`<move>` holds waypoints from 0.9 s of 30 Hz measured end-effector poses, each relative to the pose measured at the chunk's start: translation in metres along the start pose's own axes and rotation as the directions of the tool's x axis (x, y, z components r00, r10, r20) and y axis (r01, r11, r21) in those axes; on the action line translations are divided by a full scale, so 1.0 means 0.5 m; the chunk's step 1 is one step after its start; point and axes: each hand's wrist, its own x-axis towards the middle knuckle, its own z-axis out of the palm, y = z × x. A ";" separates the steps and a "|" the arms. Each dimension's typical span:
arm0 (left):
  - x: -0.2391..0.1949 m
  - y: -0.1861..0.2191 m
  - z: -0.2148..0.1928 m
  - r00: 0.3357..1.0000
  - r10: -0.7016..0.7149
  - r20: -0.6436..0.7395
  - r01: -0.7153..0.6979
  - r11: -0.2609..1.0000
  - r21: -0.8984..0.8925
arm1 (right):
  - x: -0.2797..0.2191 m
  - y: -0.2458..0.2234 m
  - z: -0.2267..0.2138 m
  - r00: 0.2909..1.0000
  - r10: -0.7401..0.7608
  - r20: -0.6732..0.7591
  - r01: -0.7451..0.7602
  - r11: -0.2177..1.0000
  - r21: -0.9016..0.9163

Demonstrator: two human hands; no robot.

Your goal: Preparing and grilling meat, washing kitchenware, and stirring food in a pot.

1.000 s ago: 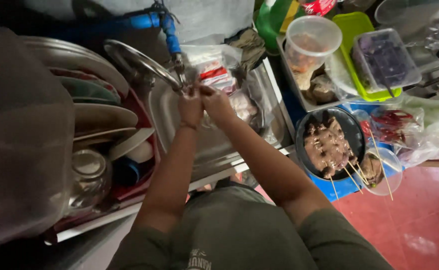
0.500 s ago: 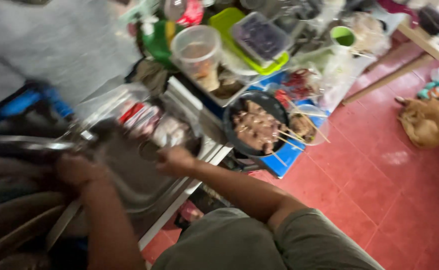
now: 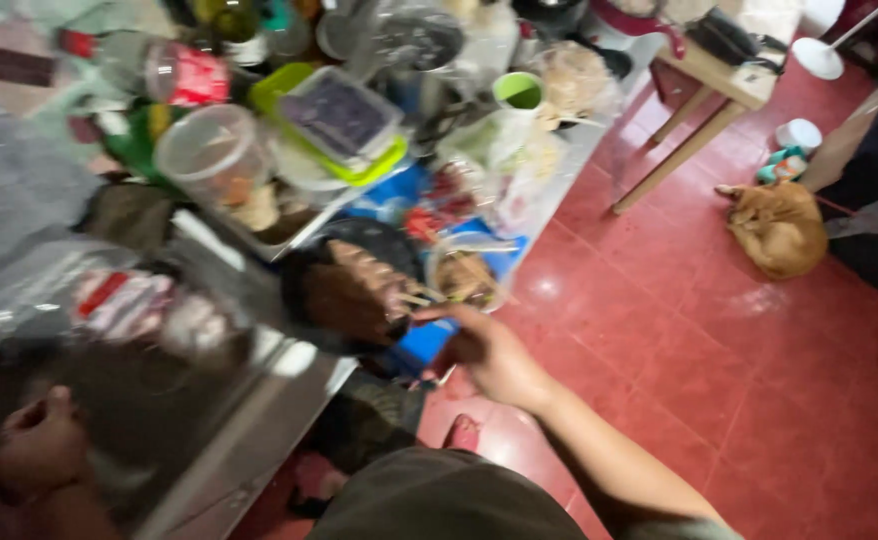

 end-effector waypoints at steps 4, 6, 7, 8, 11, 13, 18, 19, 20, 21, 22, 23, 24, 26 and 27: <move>-0.153 0.108 0.042 0.974 0.227 0.006 -0.227 0.967 0.116 | -0.180 0.084 -0.286 0.977 -0.147 -0.153 0.072 0.909 -0.409; -0.206 0.167 0.063 0.876 0.481 -0.014 -0.463 0.851 0.247 | -0.272 0.163 -0.407 0.947 -0.076 -0.312 -0.110 0.835 -0.539; -0.221 0.207 0.082 0.867 0.497 0.041 -0.497 0.868 0.004 | -0.319 0.206 -0.462 0.917 -0.015 -0.399 -0.217 0.820 -0.530; -0.237 0.238 0.094 0.851 0.518 0.084 -0.488 0.840 -0.238 | -0.357 0.251 -0.512 0.869 0.008 -0.495 -0.286 0.825 -0.488; -0.271 0.351 0.168 0.906 0.411 0.104 -0.365 0.881 -0.300 | -0.491 0.360 -0.657 0.630 0.191 -0.753 -0.617 0.712 -0.336; -0.297 0.462 0.218 0.907 0.416 0.073 -0.381 0.880 -0.285 | -0.553 0.410 -0.744 0.523 0.066 -0.850 -0.693 0.614 -0.378; -0.444 0.739 0.291 0.754 0.654 -0.054 -0.656 0.755 -0.014 | -0.607 0.436 -0.866 0.288 0.175 -0.942 -0.396 0.917 0.049; -0.477 0.791 0.305 0.689 0.725 -0.020 -0.724 0.689 0.047 | -0.604 0.431 -0.889 0.220 0.222 -0.950 -0.374 0.919 0.128; -0.514 0.842 0.320 0.655 0.756 0.006 -0.754 0.653 0.076 | -0.600 0.431 -0.913 0.215 0.223 -0.951 -0.377 0.917 0.130; -0.550 0.892 0.336 0.619 0.785 0.033 -0.783 0.614 0.102 | -0.598 0.440 -0.935 0.219 0.233 -0.947 -0.397 0.908 0.132; -0.586 0.941 0.356 0.467 0.884 0.002 -0.884 0.466 0.042 | -0.595 0.459 -0.959 0.225 0.242 -0.944 -0.416 0.900 0.132; -0.617 0.995 0.378 0.386 0.922 -0.016 -0.922 0.386 0.010 | -0.593 0.484 -0.987 0.222 0.244 -0.944 -0.419 0.898 0.133; -0.649 1.047 0.399 0.302 0.953 -0.033 -0.953 0.302 -0.019 | -0.597 0.510 -1.019 0.208 0.277 -0.938 -0.524 0.841 0.132; -0.694 1.154 0.461 0.118 0.987 0.109 -0.978 0.097 0.185 | -0.604 0.564 -1.094 0.185 0.317 -0.930 -0.692 0.714 0.106; -0.725 1.191 0.506 0.118 0.988 0.094 -0.993 0.120 -0.015 | -0.614 0.589 -1.132 0.193 0.295 -0.936 -0.759 0.650 0.048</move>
